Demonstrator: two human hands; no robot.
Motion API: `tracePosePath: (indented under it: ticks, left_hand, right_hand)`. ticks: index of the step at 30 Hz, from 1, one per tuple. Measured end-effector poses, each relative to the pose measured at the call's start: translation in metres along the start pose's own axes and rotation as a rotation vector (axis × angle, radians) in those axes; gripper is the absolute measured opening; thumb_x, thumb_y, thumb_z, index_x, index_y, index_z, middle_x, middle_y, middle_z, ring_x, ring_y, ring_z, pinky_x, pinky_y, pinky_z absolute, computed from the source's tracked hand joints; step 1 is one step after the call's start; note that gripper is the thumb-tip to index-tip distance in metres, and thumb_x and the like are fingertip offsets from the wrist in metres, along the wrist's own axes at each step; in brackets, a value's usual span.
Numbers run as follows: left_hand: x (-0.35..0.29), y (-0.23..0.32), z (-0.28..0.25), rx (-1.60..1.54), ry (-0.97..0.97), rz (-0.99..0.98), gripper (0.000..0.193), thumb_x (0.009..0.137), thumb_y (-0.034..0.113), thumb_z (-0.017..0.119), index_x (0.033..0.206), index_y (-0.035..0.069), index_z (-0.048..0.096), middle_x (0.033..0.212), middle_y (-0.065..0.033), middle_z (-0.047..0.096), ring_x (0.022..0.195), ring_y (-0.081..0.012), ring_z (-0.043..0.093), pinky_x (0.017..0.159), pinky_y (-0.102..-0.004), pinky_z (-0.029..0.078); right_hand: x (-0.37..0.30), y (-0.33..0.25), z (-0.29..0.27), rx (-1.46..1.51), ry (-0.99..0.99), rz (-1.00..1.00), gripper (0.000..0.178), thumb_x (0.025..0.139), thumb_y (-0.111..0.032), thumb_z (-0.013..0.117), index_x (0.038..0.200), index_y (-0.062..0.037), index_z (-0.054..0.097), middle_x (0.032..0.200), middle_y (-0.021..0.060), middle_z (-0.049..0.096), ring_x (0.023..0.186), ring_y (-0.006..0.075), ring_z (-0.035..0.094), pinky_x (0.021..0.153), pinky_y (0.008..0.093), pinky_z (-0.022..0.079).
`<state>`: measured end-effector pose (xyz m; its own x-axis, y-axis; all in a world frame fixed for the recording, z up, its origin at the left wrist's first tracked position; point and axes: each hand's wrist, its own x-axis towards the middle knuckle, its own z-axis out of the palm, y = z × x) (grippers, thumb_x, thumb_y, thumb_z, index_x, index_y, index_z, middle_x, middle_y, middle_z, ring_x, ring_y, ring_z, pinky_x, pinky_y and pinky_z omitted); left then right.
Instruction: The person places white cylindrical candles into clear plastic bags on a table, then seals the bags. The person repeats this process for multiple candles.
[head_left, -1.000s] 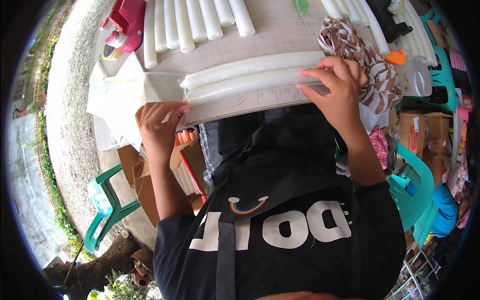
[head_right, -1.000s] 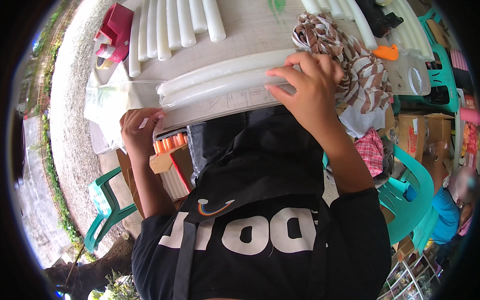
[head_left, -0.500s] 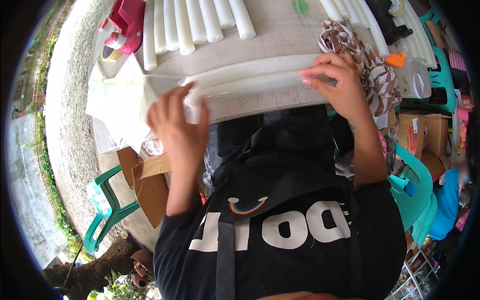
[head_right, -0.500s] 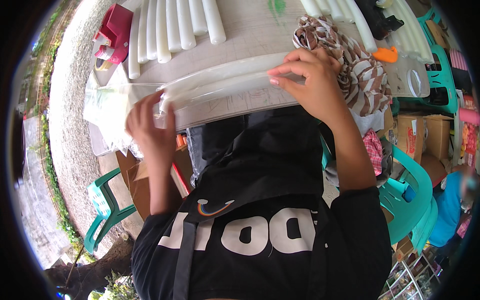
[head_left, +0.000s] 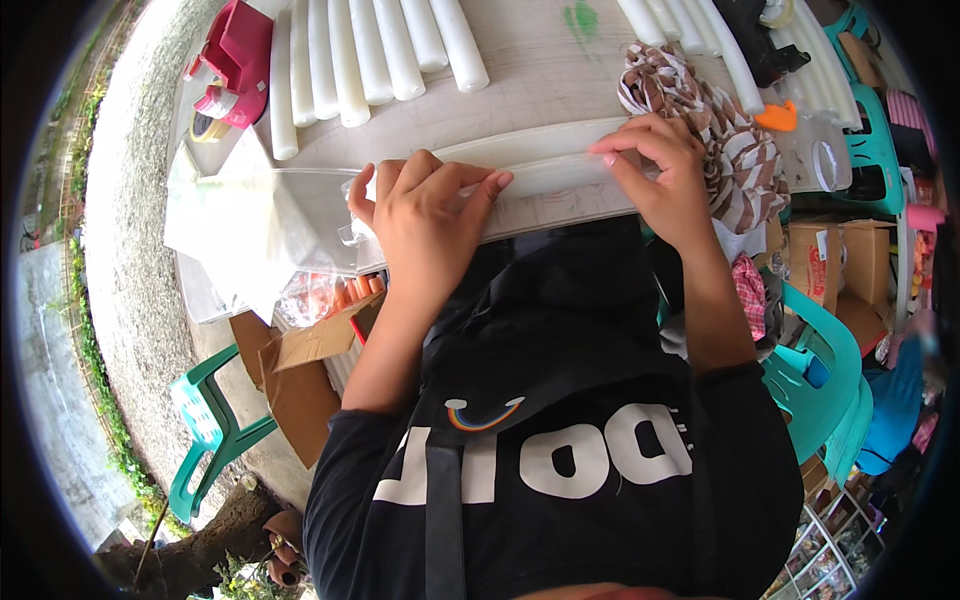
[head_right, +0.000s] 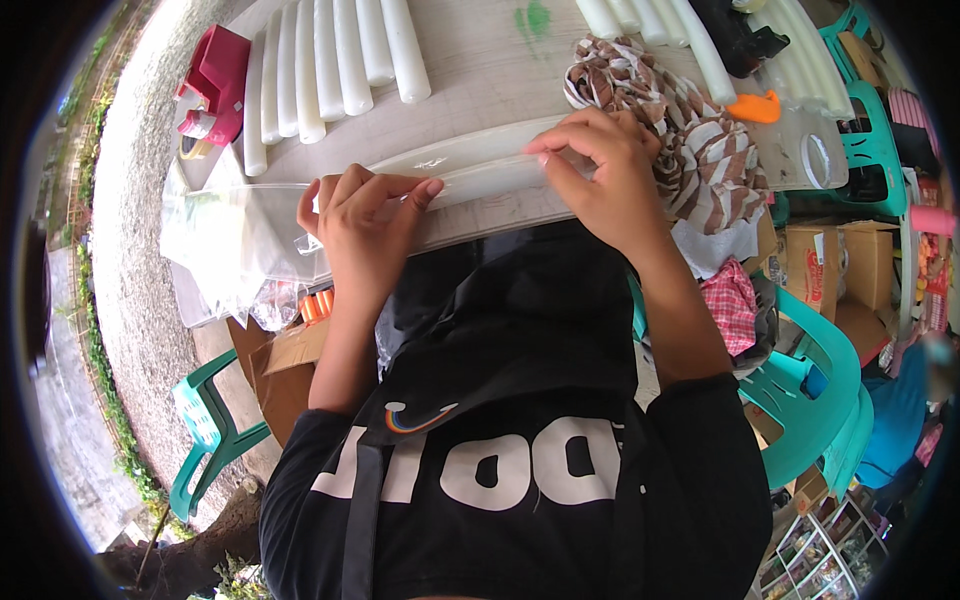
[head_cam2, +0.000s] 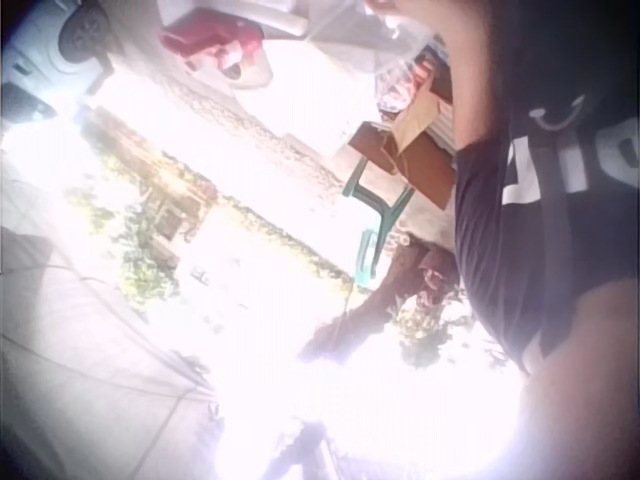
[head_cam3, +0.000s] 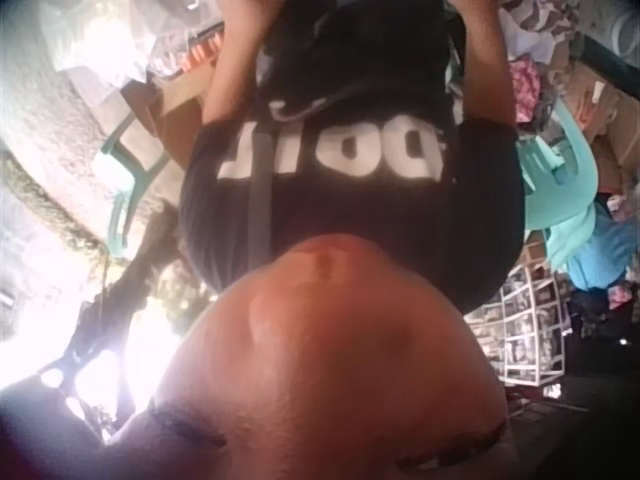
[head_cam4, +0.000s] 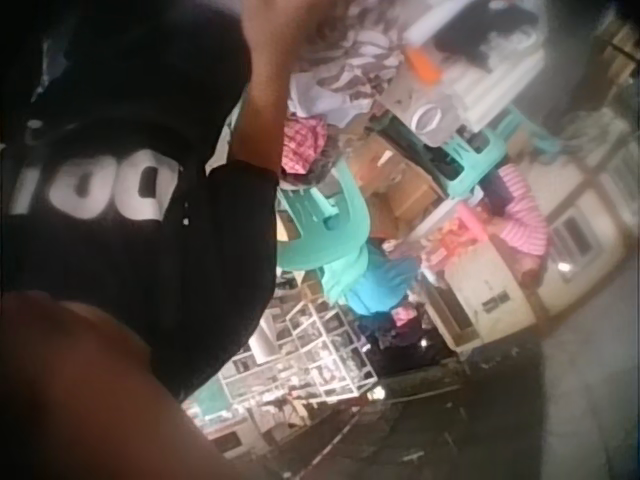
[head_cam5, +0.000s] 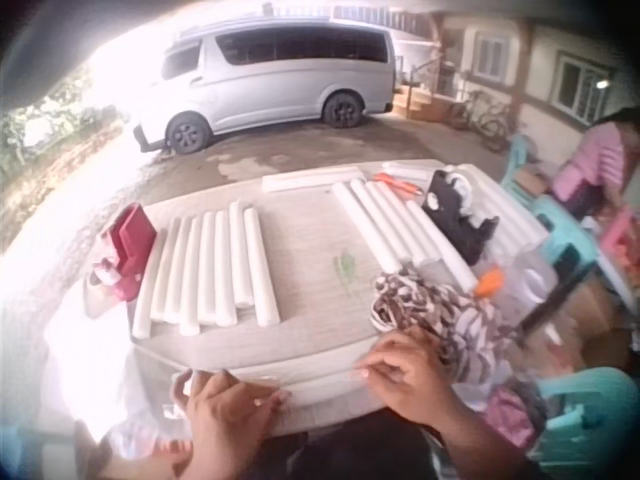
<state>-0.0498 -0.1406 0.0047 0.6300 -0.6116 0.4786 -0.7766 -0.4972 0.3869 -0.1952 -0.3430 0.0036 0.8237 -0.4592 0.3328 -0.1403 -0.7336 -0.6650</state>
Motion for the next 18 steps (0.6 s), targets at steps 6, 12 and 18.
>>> tracePosePath:
  ticks: [6, 12, 18]
  left_hand:
    - [0.005, 0.005, -0.005, 0.003, -0.070, -0.024, 0.022, 0.079, 0.035, 0.082, 0.074, 0.015, 0.074, 0.073, 0.0034, 0.057, 0.082, -0.0163, 0.056, 0.104, -0.0405, 0.028]
    - [0.006, 0.006, -0.008, 0.014, -0.099, -0.049, 0.022, 0.079, 0.033, 0.082, 0.073, 0.014, 0.072, 0.074, 0.0037, 0.058, 0.084, -0.0170, 0.057, 0.104, -0.0401, 0.028]
    - [0.012, 0.007, -0.009, 0.002, -0.150, -0.058, 0.025, 0.080, 0.036, 0.080, 0.073, 0.013, 0.072, 0.075, 0.0037, 0.061, 0.086, -0.0184, 0.057, 0.104, -0.0426, 0.029]
  right_hand:
    - [-0.002, 0.009, -0.008, 0.071, 0.049, -0.040, 0.015, 0.081, -0.006, 0.068, 0.093, -0.0137, 0.074, 0.095, 0.0016, 0.066, 0.089, 0.0215, 0.059, 0.082, 0.0345, 0.045]
    - [0.029, 0.052, -0.100, -0.089, 0.508, 0.032, 0.021, 0.087, -0.009, 0.066, 0.108, -0.0083, 0.069, 0.104, 0.0038, 0.067, 0.092, 0.0153, 0.060, 0.085, 0.0303, 0.047]
    - [0.086, 0.169, -0.205, 0.063, 0.583, 0.398, 0.037, 0.097, -0.026, 0.060, 0.129, -0.0063, 0.059, 0.122, 0.0074, 0.067, 0.097, 0.0133, 0.059, 0.092, 0.0275, 0.044]
